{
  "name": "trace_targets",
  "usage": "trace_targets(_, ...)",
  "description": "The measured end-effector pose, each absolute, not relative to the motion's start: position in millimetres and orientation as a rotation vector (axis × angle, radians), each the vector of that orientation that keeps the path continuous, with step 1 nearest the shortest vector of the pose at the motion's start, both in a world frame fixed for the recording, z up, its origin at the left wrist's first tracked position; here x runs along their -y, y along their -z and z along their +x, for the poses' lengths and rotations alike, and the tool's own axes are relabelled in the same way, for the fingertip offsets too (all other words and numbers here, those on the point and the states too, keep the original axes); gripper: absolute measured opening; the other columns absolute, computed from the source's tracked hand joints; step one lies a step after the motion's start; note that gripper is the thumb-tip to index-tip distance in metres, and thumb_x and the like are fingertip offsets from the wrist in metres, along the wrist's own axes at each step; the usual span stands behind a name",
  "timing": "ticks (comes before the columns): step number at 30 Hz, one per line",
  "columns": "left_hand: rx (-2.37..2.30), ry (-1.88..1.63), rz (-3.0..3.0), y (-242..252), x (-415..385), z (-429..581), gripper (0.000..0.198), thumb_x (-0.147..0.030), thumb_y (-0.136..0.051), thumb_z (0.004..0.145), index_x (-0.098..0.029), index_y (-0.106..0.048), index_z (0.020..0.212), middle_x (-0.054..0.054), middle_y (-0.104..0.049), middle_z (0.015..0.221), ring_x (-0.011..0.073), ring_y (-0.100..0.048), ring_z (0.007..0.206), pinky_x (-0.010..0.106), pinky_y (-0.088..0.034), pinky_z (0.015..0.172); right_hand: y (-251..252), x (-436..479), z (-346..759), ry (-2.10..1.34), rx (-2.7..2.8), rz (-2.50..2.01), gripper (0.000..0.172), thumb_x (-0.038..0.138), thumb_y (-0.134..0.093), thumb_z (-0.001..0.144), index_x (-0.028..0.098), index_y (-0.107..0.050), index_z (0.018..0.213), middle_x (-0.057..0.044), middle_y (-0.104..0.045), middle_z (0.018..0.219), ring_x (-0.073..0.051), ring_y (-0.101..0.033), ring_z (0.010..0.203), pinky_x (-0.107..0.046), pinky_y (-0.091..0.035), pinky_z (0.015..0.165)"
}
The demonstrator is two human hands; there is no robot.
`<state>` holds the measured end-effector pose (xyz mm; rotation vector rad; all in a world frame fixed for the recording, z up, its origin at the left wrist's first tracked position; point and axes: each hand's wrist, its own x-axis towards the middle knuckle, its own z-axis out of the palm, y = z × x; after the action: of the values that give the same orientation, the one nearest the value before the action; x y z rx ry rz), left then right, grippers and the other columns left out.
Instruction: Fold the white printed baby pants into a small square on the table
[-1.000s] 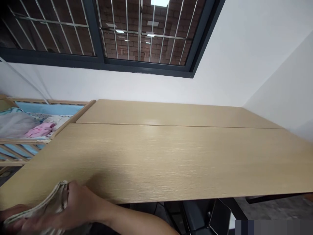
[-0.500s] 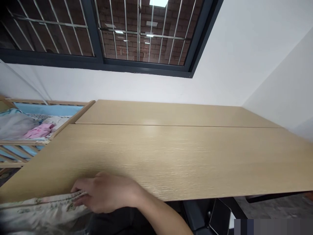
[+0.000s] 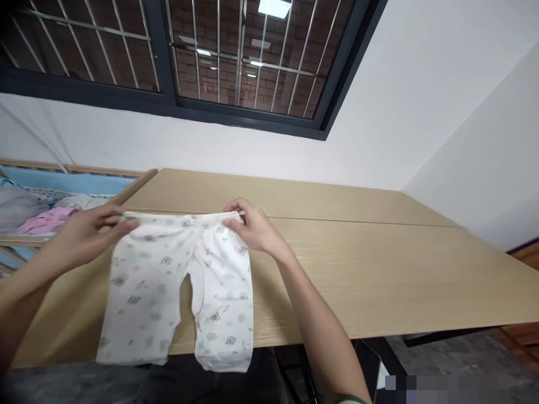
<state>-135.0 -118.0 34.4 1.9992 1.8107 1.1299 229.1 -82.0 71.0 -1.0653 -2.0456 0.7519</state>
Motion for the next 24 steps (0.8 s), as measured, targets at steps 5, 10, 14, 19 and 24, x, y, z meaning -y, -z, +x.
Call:
trace_targets(5,-1.702,-0.962,1.896,15.4,35.7,-94.4,0.046,-0.063,-0.053,0.089,-0.019,-0.061,0.101,0.002,-0.070,0.082,0.0201,-0.064,0.075,0.026,-0.048,0.063,-20.6,16.6,236.8,-0.676,2.038,-1.285,0.010,0.024,-0.060,0.090,0.019,-0.064,0.097,-0.003,-0.066,0.093,-0.016,-0.058,0.078,-0.028,-0.046,0.070)
trace_targets(10,-1.839,-0.832,1.897,61.4,-9.3,-68.5,0.027,-0.041,-0.052,0.091,-0.017,-0.062,0.098,0.006,-0.071,0.094,0.0214,-0.064,0.088,0.028,-0.047,0.075,34.0,-27.3,234.3,-0.627,1.984,-1.530,0.013,0.010,-0.054,0.088,0.018,-0.063,0.093,-0.003,-0.063,0.088,-0.018,-0.058,0.082,-0.027,-0.046,0.076)
trace_targets(14,-1.943,-0.713,1.908,79.8,-32.9,-62.4,0.021,-0.038,-0.055,0.093,-0.019,-0.064,0.097,0.006,-0.071,0.097,0.0223,-0.064,0.092,0.028,-0.044,0.076,63.4,-52.7,231.3,-0.569,1.908,-1.636,0.014,0.007,-0.061,0.082,0.017,-0.066,0.090,-0.008,-0.061,0.102,-0.021,-0.056,0.100,-0.028,-0.046,0.089)
trace_targets(19,-2.044,-0.590,1.918,89.8,-52.1,-59.7,0.022,-0.039,-0.053,0.097,-0.021,-0.065,0.098,0.008,-0.072,0.096,0.0242,-0.065,0.095,0.031,-0.044,0.080,80.4,-77.8,230.0,-0.578,1.854,-1.693,0.013,0.008,-0.066,0.080,0.018,-0.068,0.089,-0.007,-0.063,0.097,-0.023,-0.055,0.111,-0.031,-0.041,0.100)
trace_targets(24,-2.104,-0.532,1.944,83.5,-55.6,-54.2,0.026,-0.038,-0.050,0.100,-0.018,-0.065,0.106,0.012,-0.072,0.107,0.0267,-0.065,0.103,0.036,-0.046,0.089,87.1,-94.0,231.9,-0.671,1.793,-1.671,0.013,0.012,-0.069,0.079,0.019,-0.066,0.089,-0.003,-0.065,0.089,-0.019,-0.059,0.094,-0.025,-0.046,0.085)
